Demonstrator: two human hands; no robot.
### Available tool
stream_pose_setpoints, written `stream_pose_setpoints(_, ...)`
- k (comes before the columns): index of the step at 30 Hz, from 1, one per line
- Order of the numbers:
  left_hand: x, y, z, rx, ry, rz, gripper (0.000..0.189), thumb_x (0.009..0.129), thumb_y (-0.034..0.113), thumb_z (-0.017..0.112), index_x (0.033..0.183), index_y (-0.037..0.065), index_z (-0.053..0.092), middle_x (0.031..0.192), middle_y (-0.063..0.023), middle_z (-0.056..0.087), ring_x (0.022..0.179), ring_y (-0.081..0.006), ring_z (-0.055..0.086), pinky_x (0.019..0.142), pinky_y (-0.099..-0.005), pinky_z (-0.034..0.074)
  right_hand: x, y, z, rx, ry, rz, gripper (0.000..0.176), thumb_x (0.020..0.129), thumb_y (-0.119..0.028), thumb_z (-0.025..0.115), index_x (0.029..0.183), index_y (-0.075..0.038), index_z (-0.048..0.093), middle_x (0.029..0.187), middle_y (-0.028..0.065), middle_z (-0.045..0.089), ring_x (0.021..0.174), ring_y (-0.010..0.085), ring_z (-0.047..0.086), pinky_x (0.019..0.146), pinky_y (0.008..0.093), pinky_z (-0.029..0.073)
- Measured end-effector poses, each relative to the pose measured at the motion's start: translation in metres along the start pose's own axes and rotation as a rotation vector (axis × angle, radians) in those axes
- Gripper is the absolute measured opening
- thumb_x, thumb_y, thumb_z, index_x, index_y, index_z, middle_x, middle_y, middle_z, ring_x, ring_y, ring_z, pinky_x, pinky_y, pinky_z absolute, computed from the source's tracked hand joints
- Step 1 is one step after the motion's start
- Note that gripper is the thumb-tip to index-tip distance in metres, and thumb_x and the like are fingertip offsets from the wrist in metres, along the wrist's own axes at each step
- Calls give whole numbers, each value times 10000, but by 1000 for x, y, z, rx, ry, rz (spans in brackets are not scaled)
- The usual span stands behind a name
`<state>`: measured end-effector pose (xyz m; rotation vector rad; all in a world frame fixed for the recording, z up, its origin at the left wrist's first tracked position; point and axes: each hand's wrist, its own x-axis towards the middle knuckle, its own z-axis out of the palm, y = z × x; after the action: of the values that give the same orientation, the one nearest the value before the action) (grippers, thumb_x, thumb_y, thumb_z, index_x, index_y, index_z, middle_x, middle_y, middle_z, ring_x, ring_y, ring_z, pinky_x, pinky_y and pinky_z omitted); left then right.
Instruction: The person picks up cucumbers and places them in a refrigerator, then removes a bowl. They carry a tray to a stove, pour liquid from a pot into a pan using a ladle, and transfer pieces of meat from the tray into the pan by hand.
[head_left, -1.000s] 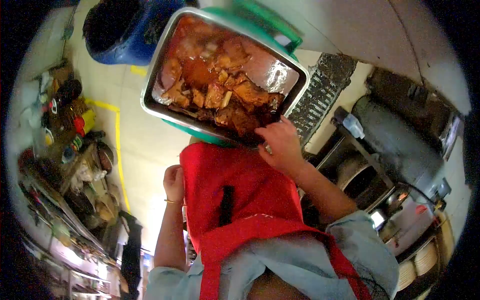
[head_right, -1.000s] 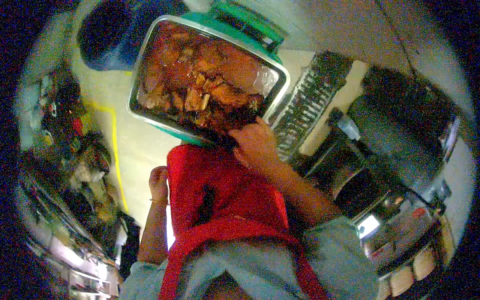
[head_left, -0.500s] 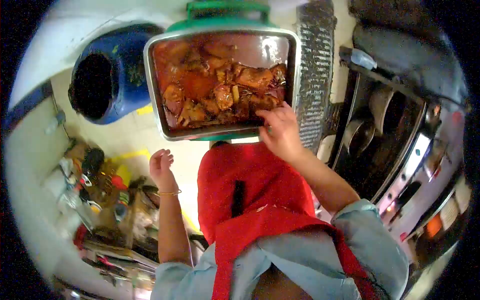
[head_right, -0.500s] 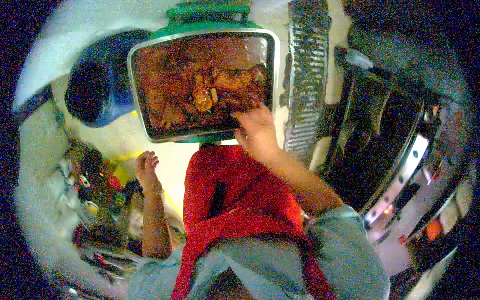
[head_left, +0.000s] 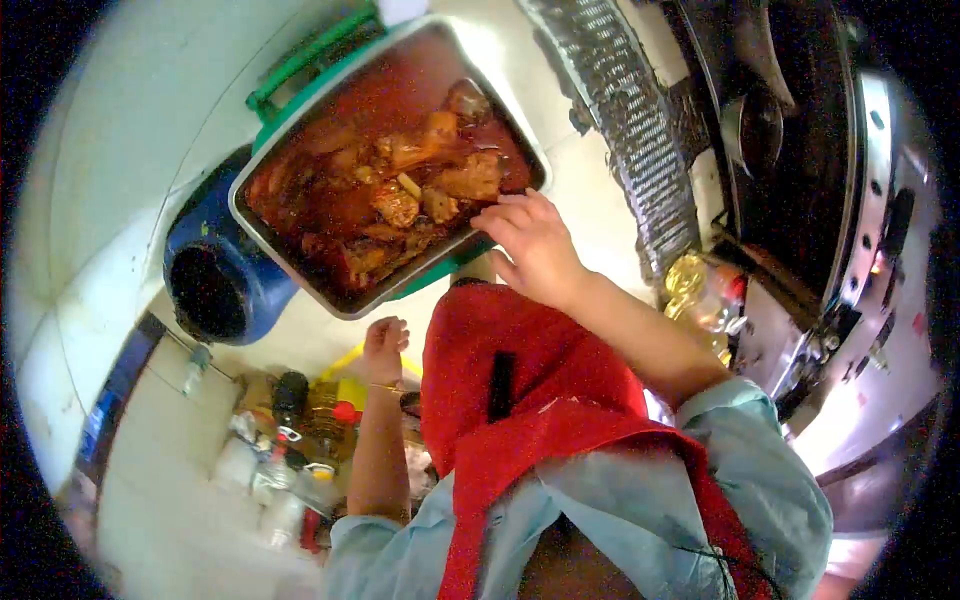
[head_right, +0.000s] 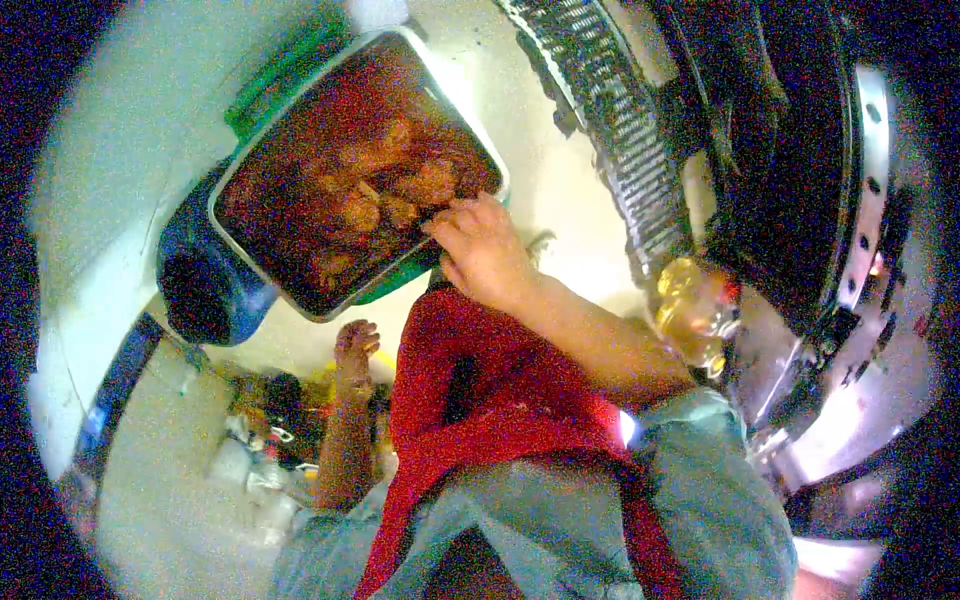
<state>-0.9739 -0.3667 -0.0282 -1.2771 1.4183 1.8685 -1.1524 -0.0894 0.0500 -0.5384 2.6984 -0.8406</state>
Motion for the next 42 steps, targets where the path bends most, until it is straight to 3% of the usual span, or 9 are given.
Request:
stream_pose_setpoints(9,56,-63,-125,150,-191,-401,231,869,183,576,1025,16,545,884,-89,619,695,-140,569,526,-258,456,-100,56,-11,207,210,381,295,742,-71,606,1037,-83,608,974,115,623,903,293,597,776,378,500)
stream_pose_setpoints(14,21,-22,-49,559,-68,-47,253,856,196,599,1050,44,542,912,-91,615,724,-158,569,586,-281,476,-244,116,27,574,302,1016,254,810,-127,516,1036,-99,628,1020,146,643,971,298,604,855,389,487)
stream_pose_setpoints(18,30,-21,-22,557,-149,-202,294,862,242,612,1074,57,524,982,-78,603,802,-155,567,667,-310,487,-447,151,110,461,512,1442,251,777,-180,560,993,-82,643,926,141,660,867,287,629,782,374,501)
stream_pose_setpoints(23,-43,-46,57,846,-254,-57,111,856,156,577,931,108,511,795,-37,560,600,-117,487,487,-231,384,-661,96,159,484,543,1860,275,753,-210,583,997,-105,652,951,135,662,879,304,628,783,381,505)
stream_pose_setpoints(27,9,-62,53,1096,-721,-42,134,864,103,522,738,118,479,597,9,451,473,-118,421,435,-232,355,-763,24,184,558,703,2038,436,774,-188,565,1206,-140,526,995,163,639,928,325,605,804,406,488)
stream_pose_setpoints(31,-25,-76,175,1360,-833,165,93,863,110,527,770,107,531,629,3,501,526,-119,471,447,-258,376,-823,-28,218,636,1078,2170,628,791,-168,562,1369,-175,318,942,168,616,901,355,582,787,452,475)
stream_pose_setpoints(37,-152,-144,379,1553,-766,397,145,847,192,581,928,72,587,772,-45,609,646,-164,600,538,-280,456,-879,-41,299,560,1460,2005,846,779,-28,568,1465,-160,91,1413,235,326,1253,370,406,995,409,389)
stream_pose_setpoints(40,-188,-185,504,1343,-826,289,166,876,180,568,997,67,576,848,-76,623,729,-186,632,586,-321,497,-883,-57,212,934,1141,2235,779,770,-28,557,1441,-71,163,1351,248,416,1228,334,450,970,390,410)
stream_pose_setpoints(42,-237,-204,586,1295,-1015,246,188,887,231,594,1001,83,573,876,-79,637,776,-184,638,629,-333,522,-910,-39,302,789,1184,2159,588,778,-65,583,1303,-34,319,1167,204,471,1036,271,483,838,371,452)
